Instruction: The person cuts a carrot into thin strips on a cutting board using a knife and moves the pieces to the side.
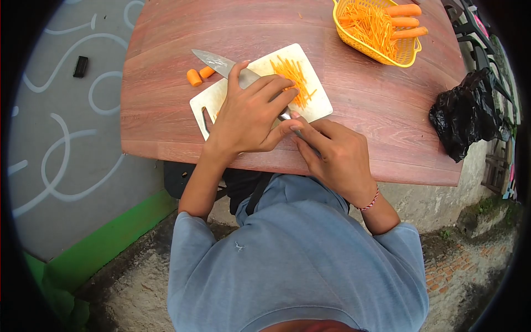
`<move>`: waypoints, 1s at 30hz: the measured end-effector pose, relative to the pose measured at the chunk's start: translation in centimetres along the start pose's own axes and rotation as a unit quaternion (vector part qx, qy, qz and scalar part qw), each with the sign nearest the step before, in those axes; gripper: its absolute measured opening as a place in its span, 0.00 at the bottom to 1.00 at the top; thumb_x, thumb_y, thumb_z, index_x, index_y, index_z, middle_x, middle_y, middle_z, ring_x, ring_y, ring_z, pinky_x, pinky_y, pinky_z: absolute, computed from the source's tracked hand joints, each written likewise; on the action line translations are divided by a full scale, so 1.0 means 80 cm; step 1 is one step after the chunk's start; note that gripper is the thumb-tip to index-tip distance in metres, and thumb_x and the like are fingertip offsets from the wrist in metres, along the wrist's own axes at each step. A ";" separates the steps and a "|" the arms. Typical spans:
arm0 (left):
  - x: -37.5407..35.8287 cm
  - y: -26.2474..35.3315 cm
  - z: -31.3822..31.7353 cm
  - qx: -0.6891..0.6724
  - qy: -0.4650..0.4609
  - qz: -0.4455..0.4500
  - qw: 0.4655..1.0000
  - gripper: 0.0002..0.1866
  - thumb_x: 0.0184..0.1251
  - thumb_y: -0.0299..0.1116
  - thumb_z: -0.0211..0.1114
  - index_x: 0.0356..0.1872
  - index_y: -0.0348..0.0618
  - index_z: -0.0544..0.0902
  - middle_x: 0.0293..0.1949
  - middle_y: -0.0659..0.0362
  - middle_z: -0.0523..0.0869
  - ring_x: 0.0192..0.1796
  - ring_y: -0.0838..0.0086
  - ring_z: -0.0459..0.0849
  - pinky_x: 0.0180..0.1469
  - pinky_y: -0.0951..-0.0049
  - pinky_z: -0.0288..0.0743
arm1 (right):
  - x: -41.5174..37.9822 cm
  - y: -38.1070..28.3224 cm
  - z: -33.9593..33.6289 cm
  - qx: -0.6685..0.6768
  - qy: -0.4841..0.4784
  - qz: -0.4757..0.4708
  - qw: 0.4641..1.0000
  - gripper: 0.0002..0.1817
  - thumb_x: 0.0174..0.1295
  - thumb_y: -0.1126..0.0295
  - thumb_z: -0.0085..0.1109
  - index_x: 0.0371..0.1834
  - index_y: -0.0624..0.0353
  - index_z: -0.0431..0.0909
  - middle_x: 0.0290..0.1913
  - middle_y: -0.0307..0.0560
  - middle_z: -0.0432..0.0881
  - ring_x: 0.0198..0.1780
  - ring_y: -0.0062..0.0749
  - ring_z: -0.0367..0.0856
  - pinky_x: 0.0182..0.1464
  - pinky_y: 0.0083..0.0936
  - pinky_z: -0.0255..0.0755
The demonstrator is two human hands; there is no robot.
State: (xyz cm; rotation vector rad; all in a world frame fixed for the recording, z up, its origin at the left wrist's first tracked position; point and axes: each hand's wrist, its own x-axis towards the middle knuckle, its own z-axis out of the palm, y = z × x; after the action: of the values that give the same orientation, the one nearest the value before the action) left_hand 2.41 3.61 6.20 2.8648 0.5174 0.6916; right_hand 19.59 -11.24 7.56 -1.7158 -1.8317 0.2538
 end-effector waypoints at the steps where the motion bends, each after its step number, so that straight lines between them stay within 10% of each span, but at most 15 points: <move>1: 0.003 0.000 0.000 -0.009 0.021 0.013 1.000 0.27 0.78 0.59 0.63 0.55 0.45 0.90 0.55 0.59 0.91 0.63 0.64 0.87 0.78 0.34 0.55 | 0.000 0.001 0.001 0.008 0.002 -0.001 1.000 0.26 0.62 0.71 0.78 0.65 0.48 0.89 0.36 0.46 0.89 0.31 0.41 0.88 0.32 0.35 0.80; 7: -0.029 -0.017 -0.034 -0.029 0.149 -0.084 0.985 0.13 0.69 0.37 0.76 0.49 0.43 0.90 0.51 0.58 0.91 0.54 0.60 0.87 0.72 0.50 0.65 | -0.002 0.012 -0.003 0.157 0.015 0.060 0.986 0.23 0.69 0.67 0.73 0.66 0.56 0.87 0.32 0.50 0.86 0.29 0.45 0.86 0.32 0.38 0.78; 10: -0.059 -0.015 -0.046 -0.043 0.046 -0.182 0.981 0.12 0.64 0.30 0.78 0.47 0.43 0.90 0.47 0.58 0.90 0.52 0.59 0.85 0.66 0.54 0.68 | -0.004 0.020 0.004 0.196 0.008 0.069 0.978 0.23 0.70 0.67 0.72 0.67 0.59 0.86 0.33 0.55 0.87 0.30 0.49 0.86 0.33 0.40 0.79; 30: -0.074 -0.010 -0.002 0.079 0.001 -0.228 0.971 0.07 0.75 0.35 0.69 0.45 0.44 0.83 0.44 0.58 0.84 0.54 0.61 0.80 0.63 0.51 0.64 | -0.001 0.008 0.015 0.206 -0.066 0.108 0.970 0.22 0.71 0.68 0.72 0.66 0.64 0.86 0.36 0.61 0.89 0.33 0.51 0.88 0.39 0.39 0.80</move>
State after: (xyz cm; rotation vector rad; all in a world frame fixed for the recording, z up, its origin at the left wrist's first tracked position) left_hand -2.82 2.17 3.68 2.7209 1.2281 0.5907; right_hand 19.49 -10.94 6.21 -1.6245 -1.5427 0.7973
